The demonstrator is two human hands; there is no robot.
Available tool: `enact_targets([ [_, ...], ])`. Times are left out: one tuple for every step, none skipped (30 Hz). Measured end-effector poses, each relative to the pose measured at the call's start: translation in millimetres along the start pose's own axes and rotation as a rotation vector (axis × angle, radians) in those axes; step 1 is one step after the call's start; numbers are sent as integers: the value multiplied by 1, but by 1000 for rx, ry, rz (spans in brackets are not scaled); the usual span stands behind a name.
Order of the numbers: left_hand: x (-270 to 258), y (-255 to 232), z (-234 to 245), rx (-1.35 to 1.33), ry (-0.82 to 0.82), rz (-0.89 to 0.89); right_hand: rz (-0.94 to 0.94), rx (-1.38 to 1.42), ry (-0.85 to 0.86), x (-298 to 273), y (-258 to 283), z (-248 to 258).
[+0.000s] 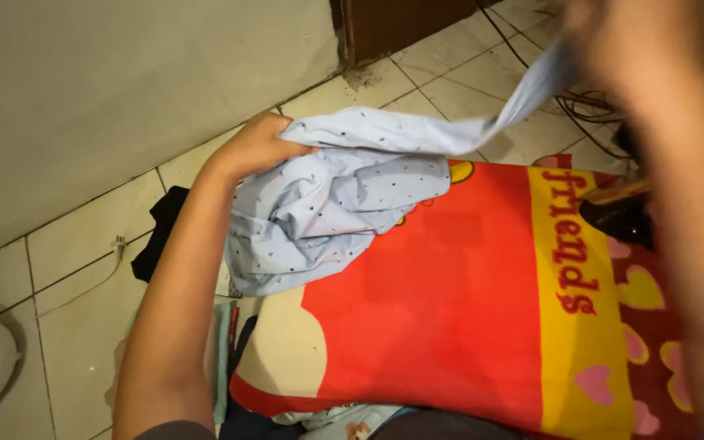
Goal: Ironing a light blue patterned shirt on a padded surface on the floor.
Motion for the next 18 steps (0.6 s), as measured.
enact_targets([
  [2,5,-5,0,0,4,2,3,2,-12,40,4],
  [5,6,-10,-188,-29,-48,-91,290,238,-25,76,-4],
  [10,7,-14,-375,-56,-105,-183,577,474,-42,115,-12],
  [15,6,-17,-374,-55,-105,-185,578,474,-58,139,-25],
  [19,2,-16,-343,-108,-149,-78,779,715,-82,176,-46],
  [23,-1,-14,-312,-160,-194,38,978,955,-107,213,-62],
  [25,-16,-11,-310,-159,-193,37,980,954,-112,225,-69],
  [26,-31,-4,-264,-222,-199,96,858,847,-115,235,-73],
  [26,-46,3,-218,-285,-203,155,736,742,-118,246,-77],
  [29,-56,9,-217,-285,-200,155,739,743,-116,250,-85],
  [31,-65,18,-184,-333,-188,163,1083,666,-110,255,-83],
  [33,-74,28,-152,-382,-176,169,1425,574,-104,257,-81],
  [32,-79,36,-151,-386,-173,174,1426,576,-97,257,-85],
  [30,-84,46,-213,-440,-167,21,1476,523,-87,249,-91],
  [28,-89,54,-277,-488,-161,-140,1518,470,-80,240,-98],
  [24,-91,61,-277,-487,-158,-141,1519,474,-68,230,-99],
  [22,-97,67,-477,-444,-258,-207,1635,411,-53,215,-99],
  [19,-104,75,-677,-396,-356,-274,1749,344,-38,200,-99],
])
Point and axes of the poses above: each hand's wrist, its own x-axis towards the middle knuckle, its own z-axis out of the back of the hand, y = z × x, the point moved 6 cm from there along x, towards the middle knuckle, and after that the axes turned 7 degrees about -z, right-handed, at the moved point
